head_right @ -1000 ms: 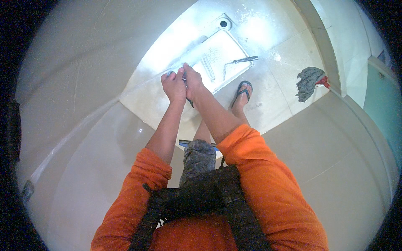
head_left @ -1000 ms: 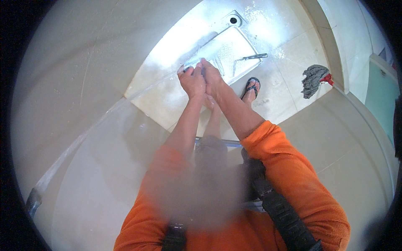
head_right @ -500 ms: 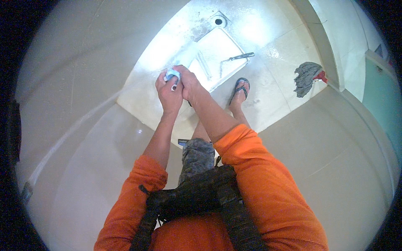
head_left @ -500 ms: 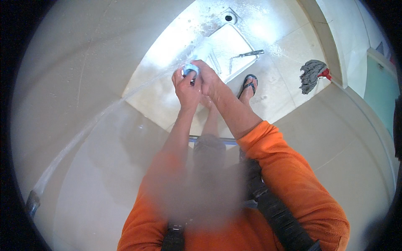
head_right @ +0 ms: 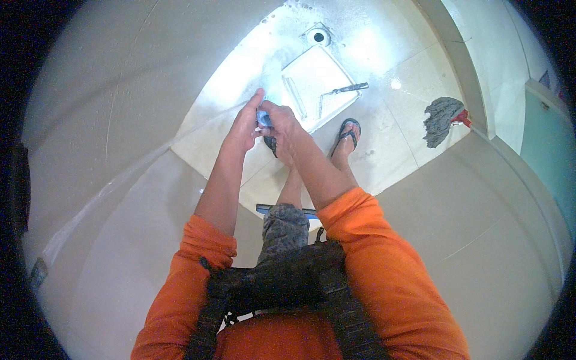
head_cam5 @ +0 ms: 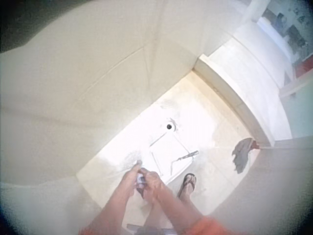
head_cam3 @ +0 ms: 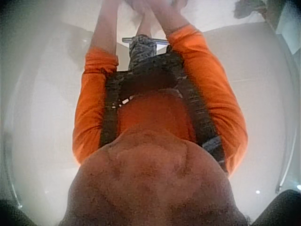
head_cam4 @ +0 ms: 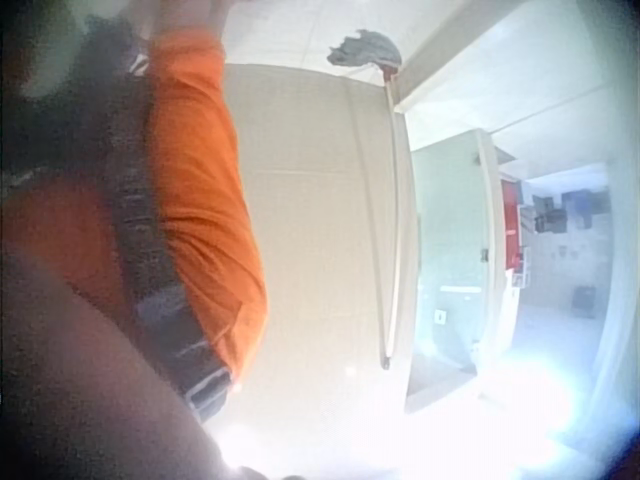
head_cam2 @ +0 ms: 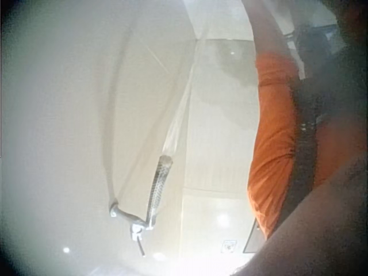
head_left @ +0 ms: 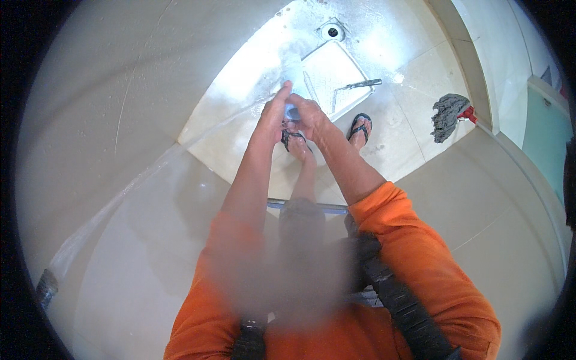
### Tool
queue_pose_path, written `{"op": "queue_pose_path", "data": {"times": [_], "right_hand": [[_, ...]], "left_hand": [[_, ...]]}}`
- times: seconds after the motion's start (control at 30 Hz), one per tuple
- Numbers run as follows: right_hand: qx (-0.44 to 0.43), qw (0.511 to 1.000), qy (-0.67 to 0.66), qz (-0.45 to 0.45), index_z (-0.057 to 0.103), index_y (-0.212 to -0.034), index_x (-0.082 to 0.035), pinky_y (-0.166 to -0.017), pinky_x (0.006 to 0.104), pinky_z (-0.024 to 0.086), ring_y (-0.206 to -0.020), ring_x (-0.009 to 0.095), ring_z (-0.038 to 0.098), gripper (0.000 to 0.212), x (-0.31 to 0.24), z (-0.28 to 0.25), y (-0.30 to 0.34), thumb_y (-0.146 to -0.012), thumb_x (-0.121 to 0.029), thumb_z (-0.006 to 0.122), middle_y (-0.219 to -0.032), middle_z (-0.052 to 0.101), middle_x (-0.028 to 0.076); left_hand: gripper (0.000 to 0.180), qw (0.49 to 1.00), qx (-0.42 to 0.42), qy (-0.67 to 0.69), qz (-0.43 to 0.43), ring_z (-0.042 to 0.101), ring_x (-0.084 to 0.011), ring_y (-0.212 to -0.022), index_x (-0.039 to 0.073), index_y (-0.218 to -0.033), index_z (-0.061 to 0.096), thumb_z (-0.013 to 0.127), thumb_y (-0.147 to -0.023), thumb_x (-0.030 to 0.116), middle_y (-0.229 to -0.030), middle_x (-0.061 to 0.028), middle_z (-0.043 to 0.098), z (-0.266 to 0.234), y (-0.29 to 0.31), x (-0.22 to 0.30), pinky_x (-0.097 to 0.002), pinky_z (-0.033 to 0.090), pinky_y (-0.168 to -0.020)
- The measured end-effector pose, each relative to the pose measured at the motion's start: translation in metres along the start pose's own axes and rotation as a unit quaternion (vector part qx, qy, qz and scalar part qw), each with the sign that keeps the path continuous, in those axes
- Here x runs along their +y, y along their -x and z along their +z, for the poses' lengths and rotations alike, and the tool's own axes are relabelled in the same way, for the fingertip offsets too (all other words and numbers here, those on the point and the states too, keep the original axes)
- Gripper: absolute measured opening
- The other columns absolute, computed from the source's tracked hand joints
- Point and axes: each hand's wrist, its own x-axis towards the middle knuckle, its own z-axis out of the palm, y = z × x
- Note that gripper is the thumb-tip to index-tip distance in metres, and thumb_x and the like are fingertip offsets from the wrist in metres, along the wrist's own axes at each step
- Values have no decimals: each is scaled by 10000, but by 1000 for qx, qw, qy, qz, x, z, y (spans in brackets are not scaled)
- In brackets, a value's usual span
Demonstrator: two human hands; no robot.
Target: The person rinses a paint roller under running water, repeatedly squeezing and rotating it to remove paint. After cleaning, the person rinses a paint roller handle and then handles a metal paint tray, rinsing it under the water stream.
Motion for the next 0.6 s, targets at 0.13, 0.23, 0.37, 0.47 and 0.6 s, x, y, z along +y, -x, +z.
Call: {"op": "queue_pose_path", "data": {"times": [0.13,0.23,0.37,0.47,0.6], "right_hand": [[32,981,189,10,613,-1007,89,-703,387,559,-825,280,668,420,11,-24,-30,-885,-311,653,-923,665,195],[88,886,446,-91,574,-1049,163,-783,437,552,-913,388,696,554,22,-7,-13,-850,-344,675,-953,680,311],[148,831,519,-137,507,-1122,151,-839,471,544,-982,442,684,568,21,-18,10,-834,-305,686,-992,677,329],[105,812,560,-129,470,-1154,154,-877,485,533,-987,461,672,615,12,-2,40,-833,-322,690,-1014,668,342],[103,821,548,-122,483,-1134,153,-874,481,531,-983,451,676,596,7,-12,59,-834,-321,686,-1011,664,346]], "left_hand": [[800,991,-68,-100,-54,513,-302,-1213,-19,-1390,485,724,-856,527,-1317,-195,555,14,-16,13,-505,381,-1022],[807,984,-19,-173,-45,507,-338,-1255,-53,-1372,487,795,-814,441,-1311,-223,562,1,-55,-3,-511,404,-1029],[657,984,28,-172,-35,592,-350,-1159,-91,-1332,507,777,-843,255,-1225,-219,619,27,-58,4,-464,496,-962],[505,1000,-17,-21,-11,648,-326,-1038,-93,-1273,552,728,-876,164,-1154,-206,647,-3,-114,-9,-423,541,-897],[360,986,-107,125,-18,668,-273,-943,-61,-1183,614,705,-881,112,-1079,-188,661,-3,-119,8,-387,563,-834]]}}
